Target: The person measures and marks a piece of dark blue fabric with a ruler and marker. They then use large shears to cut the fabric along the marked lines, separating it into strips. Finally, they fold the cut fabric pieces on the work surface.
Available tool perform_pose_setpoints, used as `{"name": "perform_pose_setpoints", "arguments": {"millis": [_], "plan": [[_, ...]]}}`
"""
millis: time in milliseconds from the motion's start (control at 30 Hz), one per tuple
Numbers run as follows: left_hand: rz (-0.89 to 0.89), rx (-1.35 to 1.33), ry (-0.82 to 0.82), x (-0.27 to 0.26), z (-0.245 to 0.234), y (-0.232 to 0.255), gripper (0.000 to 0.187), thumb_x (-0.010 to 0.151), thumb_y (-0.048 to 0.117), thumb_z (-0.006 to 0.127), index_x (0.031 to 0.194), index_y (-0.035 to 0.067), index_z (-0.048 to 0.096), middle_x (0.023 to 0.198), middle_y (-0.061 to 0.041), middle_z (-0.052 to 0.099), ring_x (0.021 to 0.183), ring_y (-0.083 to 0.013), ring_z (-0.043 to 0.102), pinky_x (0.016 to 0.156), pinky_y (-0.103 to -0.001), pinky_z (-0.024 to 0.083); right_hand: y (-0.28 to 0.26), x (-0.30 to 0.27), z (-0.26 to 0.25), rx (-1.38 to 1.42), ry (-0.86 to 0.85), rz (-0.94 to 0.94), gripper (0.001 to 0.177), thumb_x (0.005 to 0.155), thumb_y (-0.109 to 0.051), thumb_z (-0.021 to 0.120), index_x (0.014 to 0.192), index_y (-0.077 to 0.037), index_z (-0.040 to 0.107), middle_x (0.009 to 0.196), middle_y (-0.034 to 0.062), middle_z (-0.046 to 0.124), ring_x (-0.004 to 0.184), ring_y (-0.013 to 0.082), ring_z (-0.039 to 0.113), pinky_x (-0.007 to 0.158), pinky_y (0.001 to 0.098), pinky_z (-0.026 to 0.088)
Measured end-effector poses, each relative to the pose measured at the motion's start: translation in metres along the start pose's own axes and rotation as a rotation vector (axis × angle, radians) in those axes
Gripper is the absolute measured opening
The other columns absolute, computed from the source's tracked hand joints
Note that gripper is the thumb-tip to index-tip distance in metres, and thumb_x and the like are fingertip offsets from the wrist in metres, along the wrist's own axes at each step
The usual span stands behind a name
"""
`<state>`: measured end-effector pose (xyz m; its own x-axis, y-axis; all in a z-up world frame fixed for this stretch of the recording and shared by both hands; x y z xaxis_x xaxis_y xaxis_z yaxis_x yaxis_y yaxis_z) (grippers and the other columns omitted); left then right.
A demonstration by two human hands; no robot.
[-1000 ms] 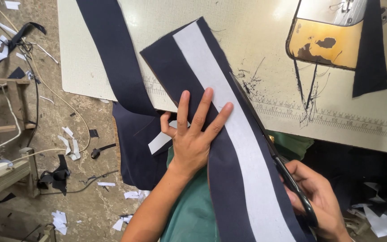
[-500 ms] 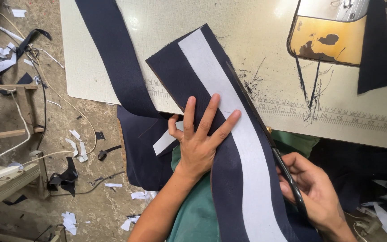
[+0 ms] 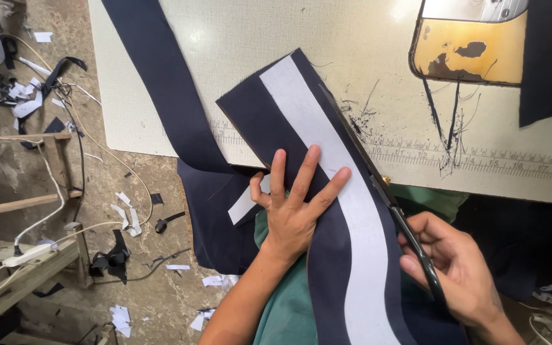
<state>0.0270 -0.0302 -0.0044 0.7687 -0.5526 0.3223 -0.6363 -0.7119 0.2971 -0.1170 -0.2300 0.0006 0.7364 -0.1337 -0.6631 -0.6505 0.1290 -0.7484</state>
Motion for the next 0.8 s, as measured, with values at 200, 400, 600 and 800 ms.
{"name": "perform_pose_setpoints", "arguments": {"millis": [200,400,600,800], "plan": [[0.005,0.0,-0.025,-0.003,0.001,0.0,0.039,0.118,0.043,0.044,0.15,0.046,0.065,0.166,-0.001,0.054,0.16,-0.0329,0.033,0.11,-0.06,0.032,-0.001,0.004,0.004,-0.023,-0.008,0.029,0.025,0.086,-0.013,0.082,0.107,-0.002,0.074,0.09,0.0048,0.074,0.075,0.0111,0.07,0.067,0.0234,0.057],[0.015,0.001,-0.023,-0.006,0.003,0.001,0.04,0.117,0.046,0.042,0.148,0.046,0.067,0.164,-0.002,0.055,0.159,-0.0339,0.034,0.112,-0.059,0.031,-0.002,0.002,0.005,0.047,-0.005,0.055,0.02,0.089,-0.006,0.079,0.107,0.0,0.076,0.089,0.0069,0.08,0.068,0.0103,0.07,0.058,0.0227,0.053],[0.019,0.001,-0.032,-0.012,0.005,0.002,0.045,0.116,0.058,0.038,0.15,0.047,0.065,0.166,-0.002,0.053,0.16,-0.0333,0.031,0.111,-0.06,0.03,-0.013,0.012,0.009,-0.006,0.008,0.007,0.025,0.084,-0.016,0.082,0.103,-0.002,0.075,0.087,0.0036,0.074,0.073,0.0104,0.066,0.067,0.025,0.057],[0.027,0.0,-0.048,-0.014,0.006,0.002,0.049,0.116,0.06,0.031,0.151,0.047,0.063,0.166,-0.002,0.053,0.161,-0.0347,0.031,0.115,-0.06,0.027,-0.02,0.016,0.014,-0.051,-0.002,-0.016,0.019,0.087,-0.011,0.08,0.104,-0.003,0.076,0.079,0.0011,0.072,0.064,0.0068,0.063,0.057,0.021,0.051]]}}
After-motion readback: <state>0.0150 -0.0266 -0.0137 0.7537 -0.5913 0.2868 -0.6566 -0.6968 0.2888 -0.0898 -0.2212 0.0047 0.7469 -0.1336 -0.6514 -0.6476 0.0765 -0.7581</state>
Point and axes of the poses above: each hand's wrist, its own x-axis towards the middle knuckle, its own z-axis out of the palm, y = z × x, the point moved 6 cm from there along x, towards the middle knuckle
